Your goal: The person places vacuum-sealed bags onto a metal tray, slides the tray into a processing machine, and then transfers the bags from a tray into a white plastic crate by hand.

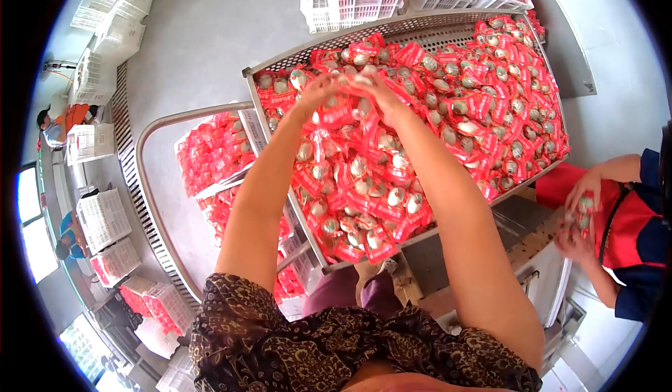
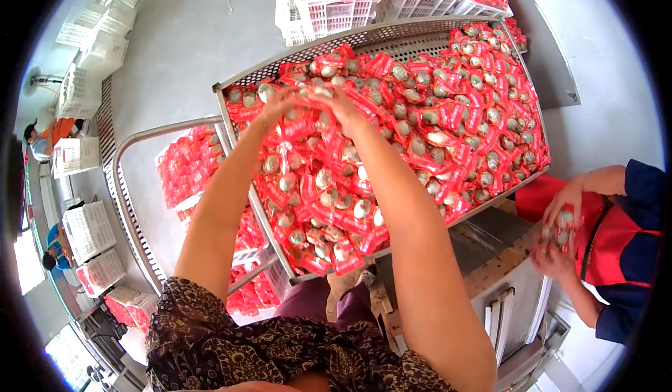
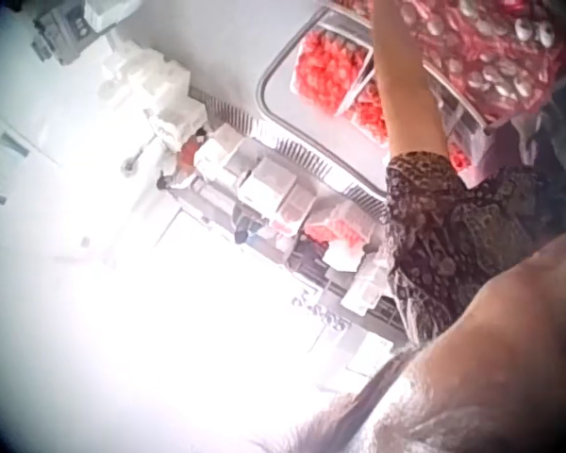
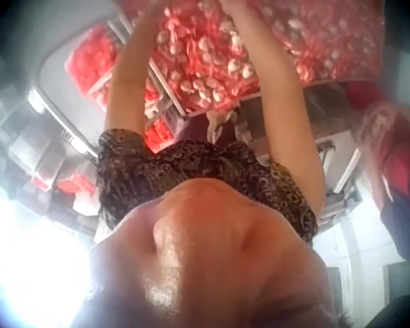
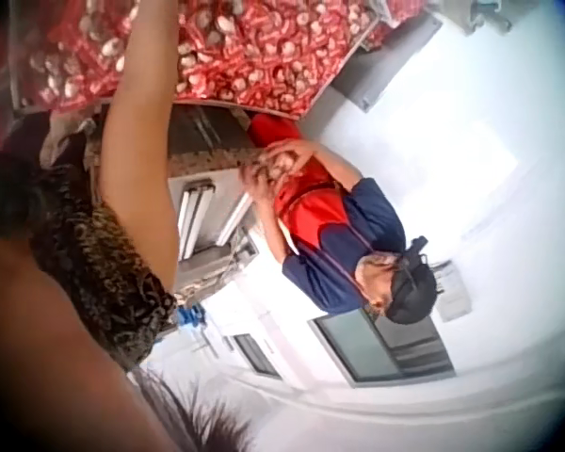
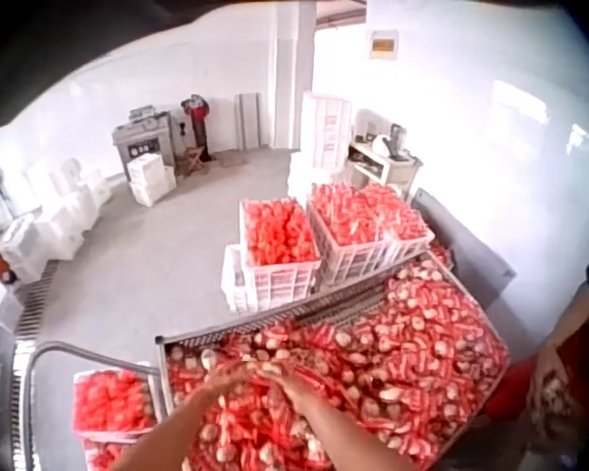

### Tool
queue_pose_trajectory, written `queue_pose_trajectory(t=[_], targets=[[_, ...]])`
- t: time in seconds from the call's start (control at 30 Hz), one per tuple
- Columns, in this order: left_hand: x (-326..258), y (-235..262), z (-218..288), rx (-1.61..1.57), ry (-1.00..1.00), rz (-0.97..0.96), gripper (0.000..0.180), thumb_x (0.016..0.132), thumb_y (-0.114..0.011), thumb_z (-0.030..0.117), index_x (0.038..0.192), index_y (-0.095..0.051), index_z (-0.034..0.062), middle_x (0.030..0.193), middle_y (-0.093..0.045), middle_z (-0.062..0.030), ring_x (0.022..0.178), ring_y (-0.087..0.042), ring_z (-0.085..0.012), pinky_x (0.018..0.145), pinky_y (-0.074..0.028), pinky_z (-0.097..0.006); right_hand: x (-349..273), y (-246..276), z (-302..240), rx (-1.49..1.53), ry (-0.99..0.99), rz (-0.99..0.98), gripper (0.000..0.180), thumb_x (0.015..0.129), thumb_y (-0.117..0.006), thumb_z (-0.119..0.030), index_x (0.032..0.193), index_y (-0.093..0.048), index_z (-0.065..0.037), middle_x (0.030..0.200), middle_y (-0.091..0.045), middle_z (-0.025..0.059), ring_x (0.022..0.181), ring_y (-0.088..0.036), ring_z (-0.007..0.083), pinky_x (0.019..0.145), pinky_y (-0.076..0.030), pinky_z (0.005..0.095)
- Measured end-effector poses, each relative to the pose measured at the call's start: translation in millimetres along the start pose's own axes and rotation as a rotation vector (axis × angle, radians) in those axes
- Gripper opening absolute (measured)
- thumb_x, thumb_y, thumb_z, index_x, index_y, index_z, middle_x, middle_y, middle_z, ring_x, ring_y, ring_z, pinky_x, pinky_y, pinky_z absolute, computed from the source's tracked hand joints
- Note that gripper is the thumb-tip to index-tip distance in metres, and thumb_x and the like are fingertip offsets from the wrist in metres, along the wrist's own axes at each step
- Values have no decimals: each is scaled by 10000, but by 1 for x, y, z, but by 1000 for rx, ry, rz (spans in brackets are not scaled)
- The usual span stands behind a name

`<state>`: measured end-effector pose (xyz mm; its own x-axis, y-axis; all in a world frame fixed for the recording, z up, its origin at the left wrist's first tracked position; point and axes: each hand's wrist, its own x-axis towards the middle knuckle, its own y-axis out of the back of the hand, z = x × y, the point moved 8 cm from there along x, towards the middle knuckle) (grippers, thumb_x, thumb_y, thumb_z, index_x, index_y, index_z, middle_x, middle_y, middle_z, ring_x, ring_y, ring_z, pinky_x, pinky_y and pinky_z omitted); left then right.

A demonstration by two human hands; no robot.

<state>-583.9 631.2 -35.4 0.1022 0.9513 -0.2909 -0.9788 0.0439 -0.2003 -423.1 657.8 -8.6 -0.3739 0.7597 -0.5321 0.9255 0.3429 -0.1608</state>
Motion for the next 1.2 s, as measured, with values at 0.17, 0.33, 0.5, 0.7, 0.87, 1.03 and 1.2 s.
queue_pose_trajectory(t=[0.17, 0.33, 0.5, 0.7, 0.87, 1.03, 1.2], targets=[[79, 64, 11, 448, -72, 324, 728, 757, -745, 509, 1315, -539, 89, 1200, -606, -176, 1019, -629, -283, 851, -529, -438, 79, 10, -8, -120, 78, 162, 876, 718, -826, -441, 1407, -386, -127, 1294, -538, 171, 1106, -575, 282, 848, -505, 472], [72, 86, 0, 882, -18, 586, 949, 706, -695, 682, 1423, -420, 125, 1407, -401, -262, 1338, -360, -421, 1027, -405, -518, 63, 37, -22, -483, 324, 345, 992, 741, -786, -490, 1500, -278, -103, 1413, -393, 266, 1274, -443, 388, 1027, -393, 496], [-4, 78, 7, 851, -389, 622, 555, 853, -686, 397, 1249, -566, 28, 1173, -592, -219, 1114, -541, -389, 951, -436, -478, -106, 45, -14, -721, 695, 239, 475, 833, -701, -245, 1231, -536, -45, 1129, -592, 205, 1071, -588, 346, 921, -470, 430], [-131, -2, -45, 888, -216, 513, 499, 895, -653, 301, 1255, -544, -27, 1193, -583, -223, 1112, -555, -363, 951, -443, -444, -378, 58, 115, -899, 86, -157, 310, 874, -634, -290, 1107, -612, -85, 961, -635, 137, 870, -640, 302, 729, -495, 433], [-235, -146, -96, 692, -175, -51, 428, 890, -592, 141, 1268, -538, -50, 1219, -589, -214, 1070, -607, -275, 892, -504, -362, -568, 69, 182, -926, -197, 63, 353, 887, -628, -305, 1171, -603, -96, 1025, -647, 130, 944, -636, 322, 795, -502, 443], [-309, -303, -124, 694, -321, -476, 349, 895, -578, 126, 1212, -583, -21, 1095, -646, -123, 979, -621, -209, 863, -506, -327, -708, 104, 259, -717, 132, 622, 376, 886, -626, -289, 1212, -587, -106, 1120, -640, 137, 1041, -602, 355, 875, -496, 457], [-375, -466, -90, 616, -445, -709, 200, 913, -519, 43, 1052, -634, -43, 987, -656, -114, 848, -623, -201, 797, -516, -315, -858, 105, 367, -504, 24, 1080, 349, 864, -649, -281, 1170, -585, -127, 1050, -643, 139, 998, -615, 358, 828, -502, 464]])
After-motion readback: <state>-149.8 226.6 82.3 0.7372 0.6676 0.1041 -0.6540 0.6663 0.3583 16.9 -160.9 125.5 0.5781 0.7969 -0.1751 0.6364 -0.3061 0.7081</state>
